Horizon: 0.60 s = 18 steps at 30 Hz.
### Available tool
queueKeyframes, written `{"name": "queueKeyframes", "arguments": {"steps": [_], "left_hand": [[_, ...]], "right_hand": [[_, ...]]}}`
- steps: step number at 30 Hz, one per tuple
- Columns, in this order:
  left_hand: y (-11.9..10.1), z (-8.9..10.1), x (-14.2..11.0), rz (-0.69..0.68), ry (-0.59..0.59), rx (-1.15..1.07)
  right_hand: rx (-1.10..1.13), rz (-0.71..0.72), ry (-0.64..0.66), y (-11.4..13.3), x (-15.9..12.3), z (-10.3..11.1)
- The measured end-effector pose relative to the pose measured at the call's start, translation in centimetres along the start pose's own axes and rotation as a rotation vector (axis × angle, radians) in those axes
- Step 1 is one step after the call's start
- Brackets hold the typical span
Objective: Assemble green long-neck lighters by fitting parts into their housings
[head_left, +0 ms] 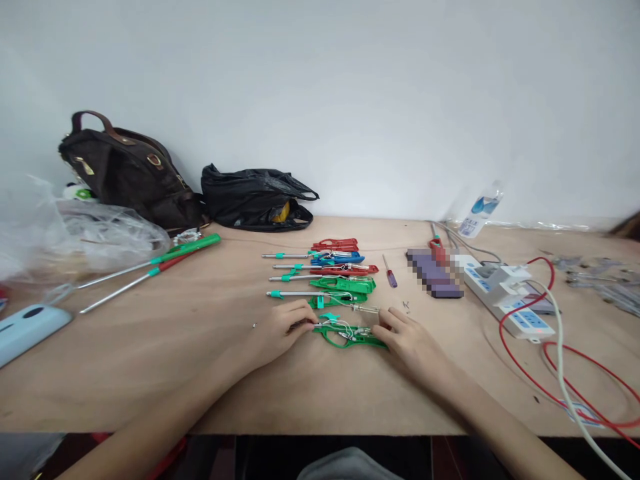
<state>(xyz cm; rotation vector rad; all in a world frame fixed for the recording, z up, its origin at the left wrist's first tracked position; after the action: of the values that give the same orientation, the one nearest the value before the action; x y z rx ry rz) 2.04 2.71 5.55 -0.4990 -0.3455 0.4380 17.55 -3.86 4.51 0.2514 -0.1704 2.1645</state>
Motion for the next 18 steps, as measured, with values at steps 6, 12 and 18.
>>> {"name": "queueKeyframes", "arguments": {"steps": [6, 12, 18], "left_hand": [[-0.3, -0.4, 0.0, -0.024, 0.012, 0.025], [-0.7, -1.1, 0.1, -0.021, 0.089, 0.166], [-1.6, -1.7, 0.3, -0.060, 0.128, 0.435]], "right_hand": [[-0.005, 0.003, -0.025, 0.1, 0.0, 0.2], [-0.010, 0.009, -0.036, 0.0, 0.0, 0.1], [0.002, -0.006, -0.025, 0.1, 0.0, 0.1]]}}
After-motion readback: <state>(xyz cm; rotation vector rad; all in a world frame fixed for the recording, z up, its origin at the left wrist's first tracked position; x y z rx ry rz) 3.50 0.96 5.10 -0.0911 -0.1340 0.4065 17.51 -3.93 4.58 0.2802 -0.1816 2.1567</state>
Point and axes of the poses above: each hand's wrist, its own x-axis towards the middle knuckle, its own z-axis out of the back of the hand, y = z × x, the point moved 10 cm from there along x, towards the middle knuckle, and after that the axes turned 12 degrees about y, right-handed, at the moved point
